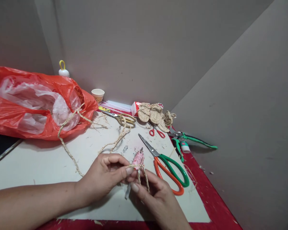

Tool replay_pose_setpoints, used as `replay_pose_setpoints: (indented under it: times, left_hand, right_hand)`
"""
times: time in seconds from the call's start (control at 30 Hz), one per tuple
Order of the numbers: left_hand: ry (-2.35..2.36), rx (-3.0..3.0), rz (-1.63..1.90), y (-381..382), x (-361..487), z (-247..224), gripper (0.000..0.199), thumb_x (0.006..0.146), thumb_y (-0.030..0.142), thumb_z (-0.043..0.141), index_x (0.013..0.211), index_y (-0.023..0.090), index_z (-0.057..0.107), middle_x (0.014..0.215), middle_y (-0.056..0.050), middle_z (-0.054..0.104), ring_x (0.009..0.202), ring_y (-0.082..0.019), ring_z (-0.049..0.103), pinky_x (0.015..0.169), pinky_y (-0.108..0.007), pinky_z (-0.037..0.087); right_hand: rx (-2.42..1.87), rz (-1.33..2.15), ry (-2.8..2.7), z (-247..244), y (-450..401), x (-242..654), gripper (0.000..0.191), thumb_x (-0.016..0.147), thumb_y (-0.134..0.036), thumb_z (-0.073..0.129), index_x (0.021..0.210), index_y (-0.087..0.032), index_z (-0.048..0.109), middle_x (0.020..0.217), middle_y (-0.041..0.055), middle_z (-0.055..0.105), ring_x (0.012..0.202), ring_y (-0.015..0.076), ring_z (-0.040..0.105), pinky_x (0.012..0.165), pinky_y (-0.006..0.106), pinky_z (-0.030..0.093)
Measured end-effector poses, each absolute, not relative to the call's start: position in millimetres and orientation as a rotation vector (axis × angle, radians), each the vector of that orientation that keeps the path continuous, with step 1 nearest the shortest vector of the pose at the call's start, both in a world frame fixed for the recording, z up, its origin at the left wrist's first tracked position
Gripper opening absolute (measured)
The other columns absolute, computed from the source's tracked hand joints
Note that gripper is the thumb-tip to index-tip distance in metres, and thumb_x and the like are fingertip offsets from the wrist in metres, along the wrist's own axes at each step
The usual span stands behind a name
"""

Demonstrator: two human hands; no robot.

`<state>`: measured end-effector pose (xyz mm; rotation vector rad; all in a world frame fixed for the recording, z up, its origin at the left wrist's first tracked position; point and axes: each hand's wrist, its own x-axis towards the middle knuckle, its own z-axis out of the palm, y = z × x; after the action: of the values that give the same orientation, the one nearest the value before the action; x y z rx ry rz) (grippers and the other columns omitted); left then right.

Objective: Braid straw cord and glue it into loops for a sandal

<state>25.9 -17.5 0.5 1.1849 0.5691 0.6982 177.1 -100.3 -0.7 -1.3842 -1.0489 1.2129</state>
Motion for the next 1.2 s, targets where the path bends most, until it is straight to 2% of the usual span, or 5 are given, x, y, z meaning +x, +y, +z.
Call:
replay_pose_setpoints:
  times: [0.33, 0.4, 0.53, 0.77, 1.2]
  left_hand:
    - [0.742, 1.435, 0.667, -7.0, 23.4, 9.6, 0.016, 0.074, 0.021, 0.061, 0.062, 0.012, 0.057, 0.075, -0.004, 0.062, 0.064, -0.011, 0.052, 0.061, -0.024, 0.041]
    - [0.775, 1.470, 0.641, -5.3, 22.9, 9.1, 0.008, 0.073, 0.020, 0.061, 0.073, 0.012, 0.060, 0.083, -0.006, 0.062, 0.073, -0.015, 0.056, 0.067, -0.027, 0.043]
    - [0.730, 1.557, 0.692, -5.4, 21.5, 9.2, 0.037, 0.074, 0.022, 0.064, 0.109, 0.017, 0.056, 0.100, -0.007, 0.062, 0.093, -0.018, 0.056, 0.082, -0.031, 0.044]
    - [0.527, 1.361, 0.363, -19.6, 26.4, 2.5, 0.022, 0.077, 0.031, 0.066, 0.086, 0.012, 0.057, 0.068, -0.001, 0.059, 0.056, -0.008, 0.048, 0.055, -0.022, 0.038]
    - [0.464, 1.245, 0.424, -30.6, 32.0, -1.8, 0.028, 0.083, 0.042, 0.060, 0.090, 0.015, 0.053, 0.074, -0.004, 0.063, 0.047, -0.006, 0.050, 0.047, -0.020, 0.039]
  right_hand:
    - [-1.285, 1.149, -0.825, -3.2, -94.3, 192.5, 0.033, 0.076, -0.041, 0.071, 0.096, -0.017, 0.060, 0.066, 0.0027, 0.068, 0.053, 0.0099, 0.057, 0.049, 0.019, 0.046]
    - [-1.272, 1.191, -0.844, -3.6, -94.5, 194.4, 0.028, 0.076, -0.040, 0.071, 0.084, -0.016, 0.059, 0.063, 0.0022, 0.067, 0.049, 0.0083, 0.056, 0.047, 0.018, 0.044]
    - [-1.226, 1.395, -0.922, -6.1, -94.9, 196.5, 0.028, 0.077, -0.039, 0.071, 0.079, -0.015, 0.057, 0.056, 0.0004, 0.065, 0.040, 0.0054, 0.053, 0.042, 0.015, 0.041]
    - [-1.168, 1.490, -0.936, -12.1, -90.7, 196.6, 0.034, 0.076, -0.042, 0.071, 0.084, -0.017, 0.050, 0.050, -0.0038, 0.062, 0.034, 0.0030, 0.047, 0.037, 0.012, 0.034]
    - [-1.033, 1.349, -0.910, -2.5, -91.1, 197.2, 0.029, 0.074, -0.039, 0.073, 0.082, -0.015, 0.059, 0.060, -0.0027, 0.060, 0.042, 0.0031, 0.045, 0.040, 0.014, 0.035]
